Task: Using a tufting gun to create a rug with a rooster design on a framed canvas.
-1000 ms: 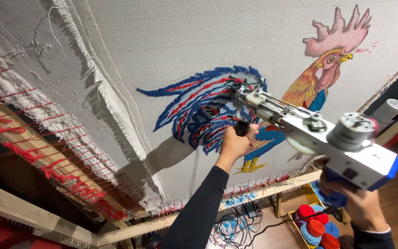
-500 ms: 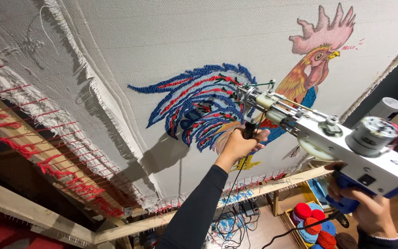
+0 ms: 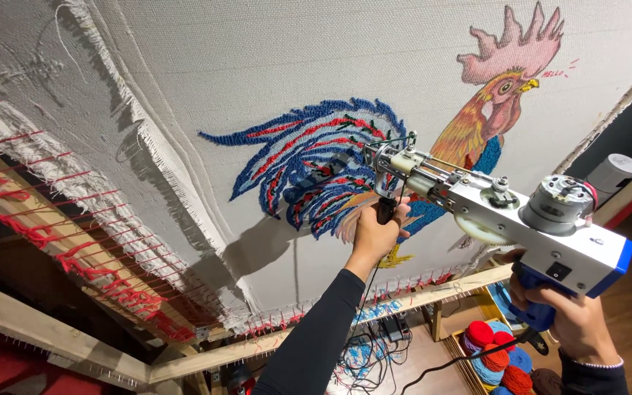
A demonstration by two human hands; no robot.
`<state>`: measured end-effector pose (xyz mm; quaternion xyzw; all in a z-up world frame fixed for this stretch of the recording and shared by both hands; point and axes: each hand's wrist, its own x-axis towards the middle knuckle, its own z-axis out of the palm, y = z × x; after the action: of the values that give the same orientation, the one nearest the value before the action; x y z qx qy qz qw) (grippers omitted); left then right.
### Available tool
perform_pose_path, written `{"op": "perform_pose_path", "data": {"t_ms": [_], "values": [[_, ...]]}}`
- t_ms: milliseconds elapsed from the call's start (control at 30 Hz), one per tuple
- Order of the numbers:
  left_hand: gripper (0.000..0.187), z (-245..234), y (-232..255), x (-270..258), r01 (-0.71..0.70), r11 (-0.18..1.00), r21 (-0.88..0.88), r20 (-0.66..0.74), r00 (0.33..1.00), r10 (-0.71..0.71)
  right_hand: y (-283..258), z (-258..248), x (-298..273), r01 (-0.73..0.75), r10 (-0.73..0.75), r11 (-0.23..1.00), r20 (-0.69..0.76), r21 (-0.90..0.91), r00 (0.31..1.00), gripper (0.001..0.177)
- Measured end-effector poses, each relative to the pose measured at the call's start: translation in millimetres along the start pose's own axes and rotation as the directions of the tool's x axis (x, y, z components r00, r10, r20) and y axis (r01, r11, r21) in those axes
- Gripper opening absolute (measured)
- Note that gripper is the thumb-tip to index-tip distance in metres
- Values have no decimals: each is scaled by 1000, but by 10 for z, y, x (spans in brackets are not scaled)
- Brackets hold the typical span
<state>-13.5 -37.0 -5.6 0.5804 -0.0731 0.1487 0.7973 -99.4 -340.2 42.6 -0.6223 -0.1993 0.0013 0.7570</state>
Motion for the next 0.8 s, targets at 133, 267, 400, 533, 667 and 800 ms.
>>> {"op": "perform_pose_path", "data": {"t_ms": [133, 267, 400, 533, 667, 800], "values": [[26, -23, -1, 12, -1, 1000, -9, 5, 1000, 2, -13, 26, 33, -3, 3, 1000, -6, -10, 1000, 52], [28, -46, 96, -6, 25, 998, 52, -2, 1000, -25, -119, 187, 82, 12, -12, 1000, -38, -21, 999, 51], [31, -46, 150, 40, 52, 996, 66, 1, 999, -52, -126, 227, 116, 1, -3, 999, -72, -36, 997, 50], [35, -62, 284, 84, 96, 988, 119, -32, 995, -93, -36, 209, 164, -6, 1, 996, -55, -92, 998, 49], [37, -168, 131, 261, 4, 993, 120, -23, 1000, -2, -35, 321, 259, -33, -9, 909, -100, -415, 995, 41], [40, -309, -18, 534, 14, 979, 205, -28, 1000, -9, -191, 507, 413, 240, -245, 621, 105, -746, 964, 43]]}}
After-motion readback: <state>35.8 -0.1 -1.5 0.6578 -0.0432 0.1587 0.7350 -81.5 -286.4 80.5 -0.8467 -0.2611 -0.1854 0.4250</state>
